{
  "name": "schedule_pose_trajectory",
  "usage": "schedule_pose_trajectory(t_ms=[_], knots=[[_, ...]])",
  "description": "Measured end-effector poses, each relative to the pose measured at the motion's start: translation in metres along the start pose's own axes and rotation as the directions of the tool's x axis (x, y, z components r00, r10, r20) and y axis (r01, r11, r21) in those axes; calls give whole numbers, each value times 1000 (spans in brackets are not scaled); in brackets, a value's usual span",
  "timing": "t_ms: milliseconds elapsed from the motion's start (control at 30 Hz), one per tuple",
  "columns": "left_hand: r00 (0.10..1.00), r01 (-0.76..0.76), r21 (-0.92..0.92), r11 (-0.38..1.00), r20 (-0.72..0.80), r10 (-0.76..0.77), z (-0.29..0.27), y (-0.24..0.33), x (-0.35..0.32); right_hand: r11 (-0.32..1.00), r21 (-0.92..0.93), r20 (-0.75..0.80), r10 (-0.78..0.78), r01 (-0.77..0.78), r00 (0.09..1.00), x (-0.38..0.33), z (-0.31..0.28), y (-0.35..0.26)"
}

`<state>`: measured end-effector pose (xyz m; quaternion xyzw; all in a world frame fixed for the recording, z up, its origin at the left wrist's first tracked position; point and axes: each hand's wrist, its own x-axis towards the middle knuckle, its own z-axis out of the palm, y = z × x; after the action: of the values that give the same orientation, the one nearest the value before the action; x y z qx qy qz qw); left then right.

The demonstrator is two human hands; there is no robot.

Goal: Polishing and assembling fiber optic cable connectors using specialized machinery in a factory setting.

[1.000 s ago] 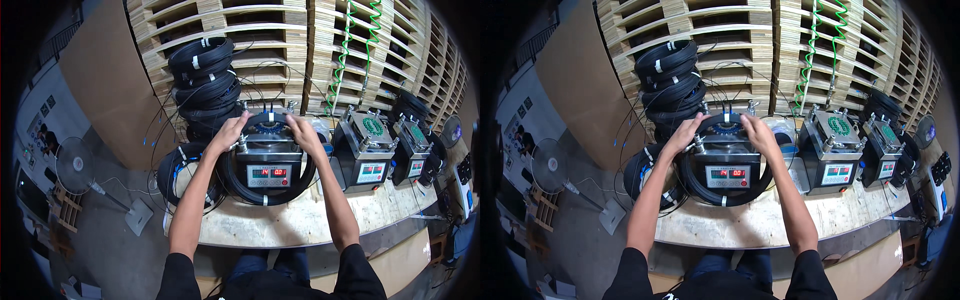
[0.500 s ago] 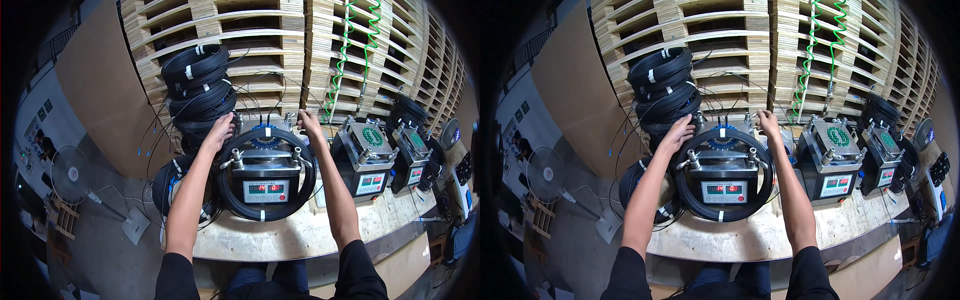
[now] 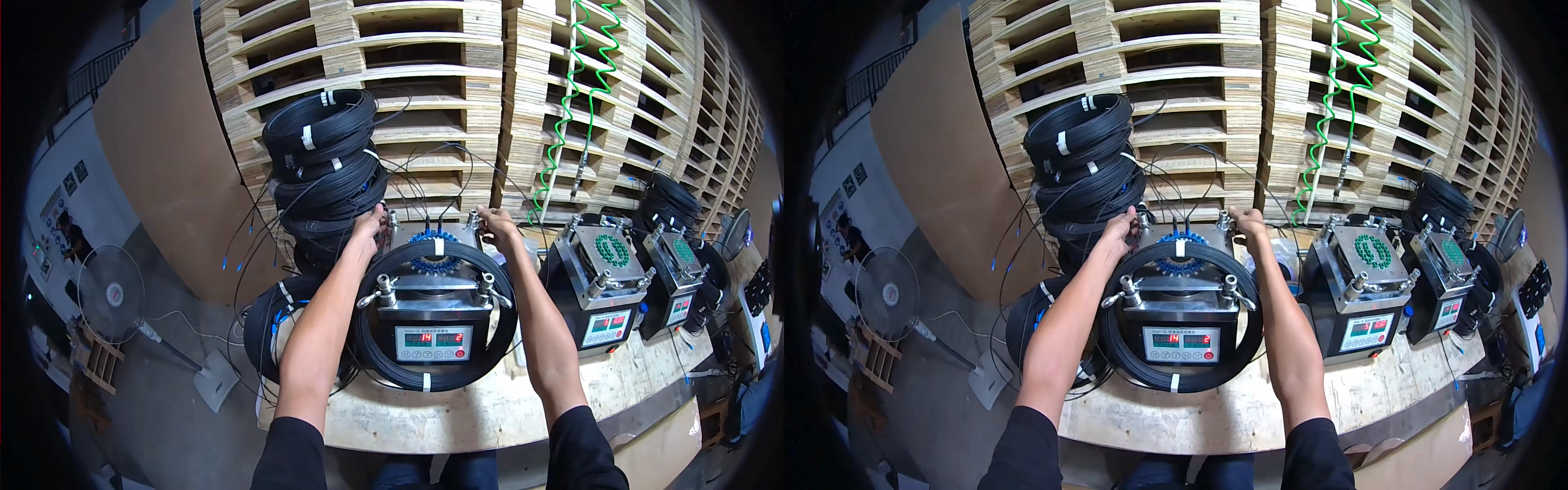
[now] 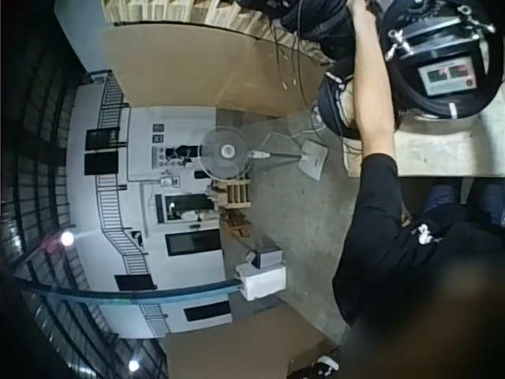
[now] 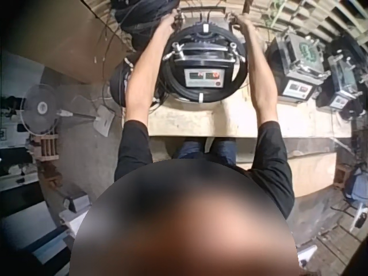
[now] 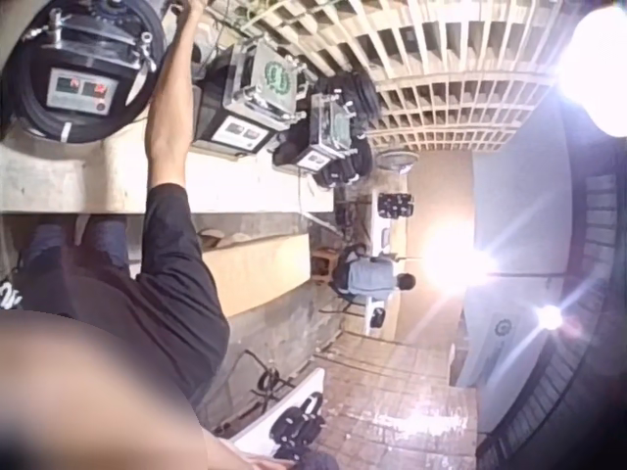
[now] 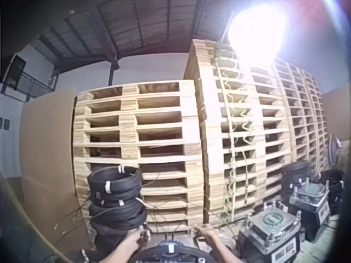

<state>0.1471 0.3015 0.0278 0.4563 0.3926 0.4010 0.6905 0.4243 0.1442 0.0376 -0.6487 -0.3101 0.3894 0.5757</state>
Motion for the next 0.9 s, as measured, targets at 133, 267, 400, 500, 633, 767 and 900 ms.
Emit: schedule_pose_trajectory(t_ms=[133, 267, 400, 500, 633, 767, 900], knots=[[992, 51, 84, 995, -119, -40, -15, 12, -13, 978, -166, -73, -144, 130, 987, -16, 20, -7], [979, -190, 357, 915, -3, 204, 19, 19, -99, 764, -449, -158, -578, 463, 801, -57, -10, -3], [662, -624, 701, 346, 238, 711, -5, 15, -191, 738, -499, -227, -617, 454, 754, -186, 20, -21], [587, -557, 826, 89, 315, 746, -13, 7, -247, 618, -565, -226, -753, 546, 618, -241, 18, 1], [628, -520, 854, -5, 386, 676, -26, 3, -271, 596, -572, -118, -740, 564, 662, -259, 9, 22], [640, -662, 732, 158, 444, 626, -36, 8, -269, 647, -485, -133, -719, 588, 682, -255, 8, 27], [737, -615, 754, 229, 448, 506, -37, 19, -268, 680, -534, -160, -665, 503, 729, -238, -4, 24]])
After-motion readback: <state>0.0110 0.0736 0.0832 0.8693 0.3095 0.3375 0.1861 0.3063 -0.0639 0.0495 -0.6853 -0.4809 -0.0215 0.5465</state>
